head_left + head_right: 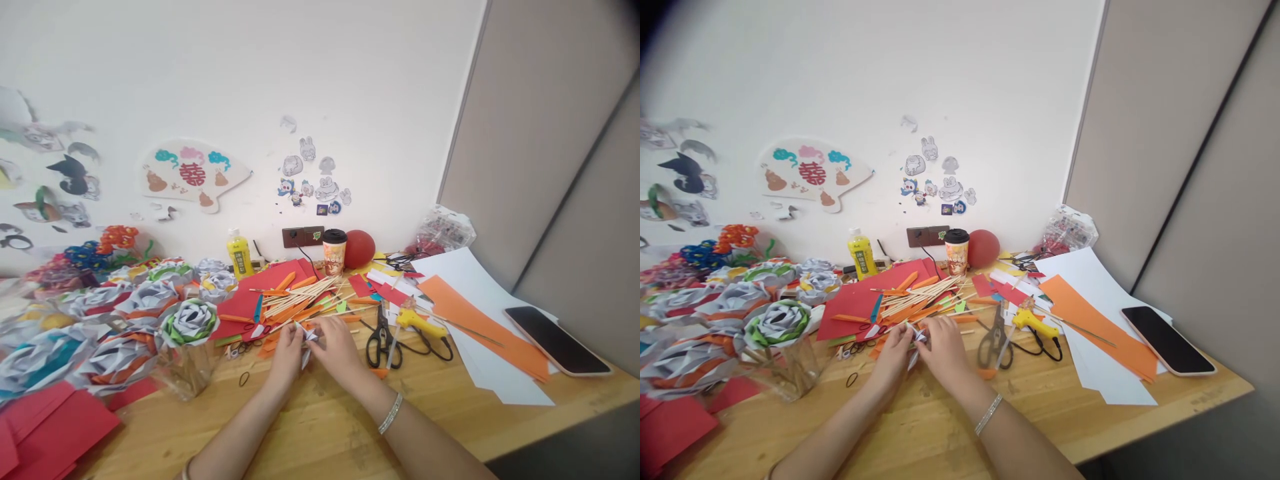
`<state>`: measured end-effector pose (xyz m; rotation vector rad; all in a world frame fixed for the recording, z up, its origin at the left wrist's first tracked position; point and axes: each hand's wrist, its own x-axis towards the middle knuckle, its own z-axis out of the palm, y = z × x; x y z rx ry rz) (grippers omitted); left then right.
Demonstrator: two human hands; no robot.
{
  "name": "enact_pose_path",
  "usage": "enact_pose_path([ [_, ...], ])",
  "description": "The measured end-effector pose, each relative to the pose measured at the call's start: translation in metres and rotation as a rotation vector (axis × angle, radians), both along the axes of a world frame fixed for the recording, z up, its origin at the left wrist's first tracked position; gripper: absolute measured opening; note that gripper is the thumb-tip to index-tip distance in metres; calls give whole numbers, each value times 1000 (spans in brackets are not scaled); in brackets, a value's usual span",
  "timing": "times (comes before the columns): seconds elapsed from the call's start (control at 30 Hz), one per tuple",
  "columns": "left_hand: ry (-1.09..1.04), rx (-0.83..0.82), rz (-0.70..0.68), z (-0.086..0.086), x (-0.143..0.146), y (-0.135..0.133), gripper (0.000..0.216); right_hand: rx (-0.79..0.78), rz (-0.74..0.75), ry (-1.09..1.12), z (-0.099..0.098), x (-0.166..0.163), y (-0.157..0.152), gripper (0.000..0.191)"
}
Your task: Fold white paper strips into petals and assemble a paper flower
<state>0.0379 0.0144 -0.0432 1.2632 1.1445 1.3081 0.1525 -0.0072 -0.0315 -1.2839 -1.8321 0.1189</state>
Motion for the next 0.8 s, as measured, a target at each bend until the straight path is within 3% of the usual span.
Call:
enact_pose_path([
  [0.3, 11, 38, -44, -2, 0, 3, 37, -109, 157, 248, 2, 5, 2, 24],
  [0.67, -108, 2, -90, 0, -1, 5, 40, -66, 267, 205, 7, 18, 7, 20],
  [0.8, -235, 4, -100, 6, 0, 3, 40, 37, 119, 291, 12, 29, 9, 20],
])
